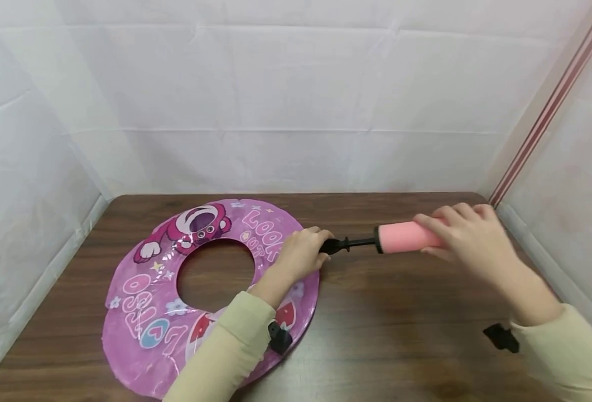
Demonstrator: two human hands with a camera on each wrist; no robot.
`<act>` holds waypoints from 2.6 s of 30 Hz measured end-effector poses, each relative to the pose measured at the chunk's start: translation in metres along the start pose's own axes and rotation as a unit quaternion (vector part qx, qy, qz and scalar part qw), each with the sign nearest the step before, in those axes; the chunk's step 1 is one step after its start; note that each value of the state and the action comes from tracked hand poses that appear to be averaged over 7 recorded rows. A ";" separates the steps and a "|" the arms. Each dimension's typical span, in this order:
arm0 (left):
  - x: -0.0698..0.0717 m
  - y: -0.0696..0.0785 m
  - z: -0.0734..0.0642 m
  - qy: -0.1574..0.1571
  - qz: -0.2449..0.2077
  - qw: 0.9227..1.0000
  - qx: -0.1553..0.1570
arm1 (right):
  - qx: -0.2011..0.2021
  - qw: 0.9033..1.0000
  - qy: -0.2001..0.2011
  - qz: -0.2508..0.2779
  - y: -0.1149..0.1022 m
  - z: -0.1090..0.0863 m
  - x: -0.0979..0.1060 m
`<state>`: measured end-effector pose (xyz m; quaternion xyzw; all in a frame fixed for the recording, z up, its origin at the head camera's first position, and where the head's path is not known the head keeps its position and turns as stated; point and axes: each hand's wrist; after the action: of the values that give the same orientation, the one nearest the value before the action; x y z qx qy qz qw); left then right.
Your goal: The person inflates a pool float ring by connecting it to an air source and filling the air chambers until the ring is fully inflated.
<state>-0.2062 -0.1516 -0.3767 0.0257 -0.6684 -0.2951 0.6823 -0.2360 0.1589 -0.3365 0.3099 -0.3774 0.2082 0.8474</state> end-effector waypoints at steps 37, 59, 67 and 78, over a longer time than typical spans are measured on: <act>0.004 -0.002 -0.001 -0.005 -0.019 1.000 0.001 | -0.011 1.000 -0.017 -0.003 0.001 0.000 0.008; 0.006 0.005 0.003 -0.018 -0.029 0.999 0.029 | -0.005 0.998 -0.065 0.010 -0.008 -0.001 0.006; 0.004 0.003 -0.001 -0.018 -0.026 0.999 0.022 | -0.062 0.990 -0.123 0.000 0.037 -0.044 0.040; 0.005 0.008 -0.001 0.005 -0.022 0.999 -0.034 | 0.013 0.999 0.022 -0.039 -0.016 0.006 0.007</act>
<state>-0.2029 -0.1476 -0.3691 0.0187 -0.6538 -0.3321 0.6796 -0.2248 0.1440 -0.3340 0.3307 -0.3439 0.1869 0.8588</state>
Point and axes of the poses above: each hand's wrist, its own z-axis towards the middle knuckle, its own x-axis out of the back of the hand, y = z × x, and after that the axes turned 15 degrees about -z, right-handed
